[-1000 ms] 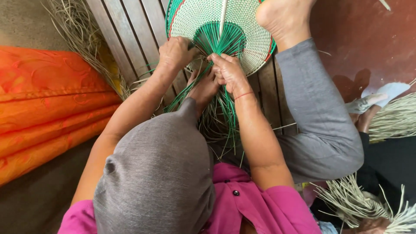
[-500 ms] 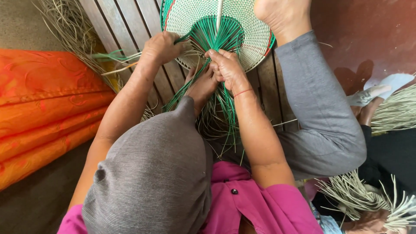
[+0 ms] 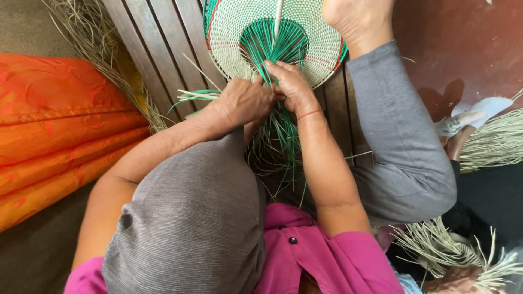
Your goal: Weaving the outer edge of a circular fan using natural and green-colored fibers by hand.
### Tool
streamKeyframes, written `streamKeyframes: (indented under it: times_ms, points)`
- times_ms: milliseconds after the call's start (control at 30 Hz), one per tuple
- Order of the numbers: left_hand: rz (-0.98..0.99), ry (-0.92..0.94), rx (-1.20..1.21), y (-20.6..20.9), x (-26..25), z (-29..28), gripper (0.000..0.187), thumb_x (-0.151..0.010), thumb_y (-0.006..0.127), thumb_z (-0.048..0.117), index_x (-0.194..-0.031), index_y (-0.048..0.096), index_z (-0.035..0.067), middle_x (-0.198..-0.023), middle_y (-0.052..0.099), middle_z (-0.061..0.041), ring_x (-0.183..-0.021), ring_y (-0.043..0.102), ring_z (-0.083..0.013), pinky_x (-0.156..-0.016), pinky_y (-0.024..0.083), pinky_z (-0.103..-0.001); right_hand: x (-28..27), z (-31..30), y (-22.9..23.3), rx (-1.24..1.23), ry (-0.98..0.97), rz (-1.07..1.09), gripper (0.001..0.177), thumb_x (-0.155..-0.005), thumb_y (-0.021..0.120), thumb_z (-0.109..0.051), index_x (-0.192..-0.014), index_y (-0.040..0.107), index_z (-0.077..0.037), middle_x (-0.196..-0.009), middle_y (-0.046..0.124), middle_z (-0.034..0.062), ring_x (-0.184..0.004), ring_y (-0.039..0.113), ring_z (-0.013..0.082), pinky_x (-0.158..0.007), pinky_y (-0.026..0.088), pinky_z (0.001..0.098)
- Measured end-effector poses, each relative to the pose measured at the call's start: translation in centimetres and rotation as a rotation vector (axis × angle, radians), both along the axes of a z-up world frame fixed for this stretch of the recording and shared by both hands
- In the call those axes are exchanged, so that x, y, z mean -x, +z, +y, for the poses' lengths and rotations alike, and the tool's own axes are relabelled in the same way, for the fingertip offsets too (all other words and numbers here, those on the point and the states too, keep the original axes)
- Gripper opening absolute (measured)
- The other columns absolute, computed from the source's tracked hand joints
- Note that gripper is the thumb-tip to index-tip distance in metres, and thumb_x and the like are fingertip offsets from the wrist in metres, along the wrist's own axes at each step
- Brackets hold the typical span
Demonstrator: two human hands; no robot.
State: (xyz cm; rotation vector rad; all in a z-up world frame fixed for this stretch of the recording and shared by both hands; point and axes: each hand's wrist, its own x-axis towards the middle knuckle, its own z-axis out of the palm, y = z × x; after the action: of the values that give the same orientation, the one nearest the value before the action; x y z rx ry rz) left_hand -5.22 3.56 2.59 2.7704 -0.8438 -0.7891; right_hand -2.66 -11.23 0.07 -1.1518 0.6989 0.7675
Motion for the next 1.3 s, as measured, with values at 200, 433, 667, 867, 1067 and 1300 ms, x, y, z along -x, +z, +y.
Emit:
streamKeyframes:
  times_ms: [200,433,667,867,1067,1300]
  points:
    - [0.04,-0.1,-0.069,4.7,-0.1,-1.2,0.026,-0.092,0.047,0.016,-0.083,0.072,0.014,-0.081,0.073,-0.008,-0.071,0.077,-0.0362,-0.055,0.059,-0.055,0.0,-0.4,0.3,-0.037,0.03,-0.02,0.033,-0.09,0.079,-0.038,-0.104,0.072,-0.009,-0.062,0.047,-0.0033,-0.034,0.039,0.0002,-0.028,0.026,0.0191]
    - [0.421,0.047,-0.368,1.6,1.0,8.9,0.079,-0.098,0.035,0.068,-0.134,0.063,0.004,-0.101,0.079,-0.017,-0.099,0.076,-0.0371,-0.079,0.06,-0.054,0.0,-0.5,1.1,-0.053,0.04,-0.015,0.033,-0.085,0.087,-0.03,-0.088,0.06,-0.012,-0.056,0.052,-0.0002,-0.035,0.031,-0.0028,-0.029,0.026,0.0165]
    - [0.608,0.427,-0.706,-4.2,3.0,30.8,0.054,-0.082,0.074,0.056,-0.114,0.086,0.015,-0.115,0.084,-0.013,-0.114,0.075,-0.033,-0.094,0.061,-0.047,-0.5,-0.4,1.1,-0.086,0.066,0.006,0.025,-0.087,0.081,-0.026,-0.078,0.06,-0.013,-0.05,0.046,0.0004,-0.033,0.025,0.0006,-0.029,0.025,0.0169]
    - [-0.632,0.522,-0.03,3.4,-2.0,19.6,0.008,-0.108,0.076,0.017,-0.106,0.076,0.009,-0.091,0.071,-0.003,-0.068,0.065,-0.0125,-0.054,0.061,-0.028,-1.3,-2.7,1.7,-0.265,0.195,-0.033,0.017,-0.093,0.068,-0.021,-0.092,0.074,-0.005,-0.057,0.052,-0.0075,-0.051,0.045,0.0001,-0.041,0.026,0.0159]
    - [-0.098,0.535,-0.197,-2.1,-3.2,4.9,0.094,-0.103,0.027,0.089,-0.073,0.068,0.01,-0.063,0.065,-0.009,-0.051,0.065,-0.0253,-0.046,0.053,-0.038,-3.2,-3.4,2.5,-0.179,0.375,-0.023,0.022,-0.096,0.064,-0.025,-0.087,0.07,-0.006,-0.053,0.047,-0.006,-0.045,0.037,0.0016,-0.041,0.025,0.018]
    - [-0.253,0.607,0.274,-3.8,2.1,3.3,0.031,-0.096,0.063,0.032,-0.081,0.06,0.005,-0.075,0.07,-0.014,-0.062,0.067,-0.0381,-0.055,0.052,-0.048,-2.7,-3.2,2.5,-0.175,0.359,-0.038,0.022,-0.096,0.065,-0.024,-0.084,0.069,-0.006,-0.055,0.046,-0.0063,-0.049,0.039,-0.0003,-0.041,0.025,0.0154]
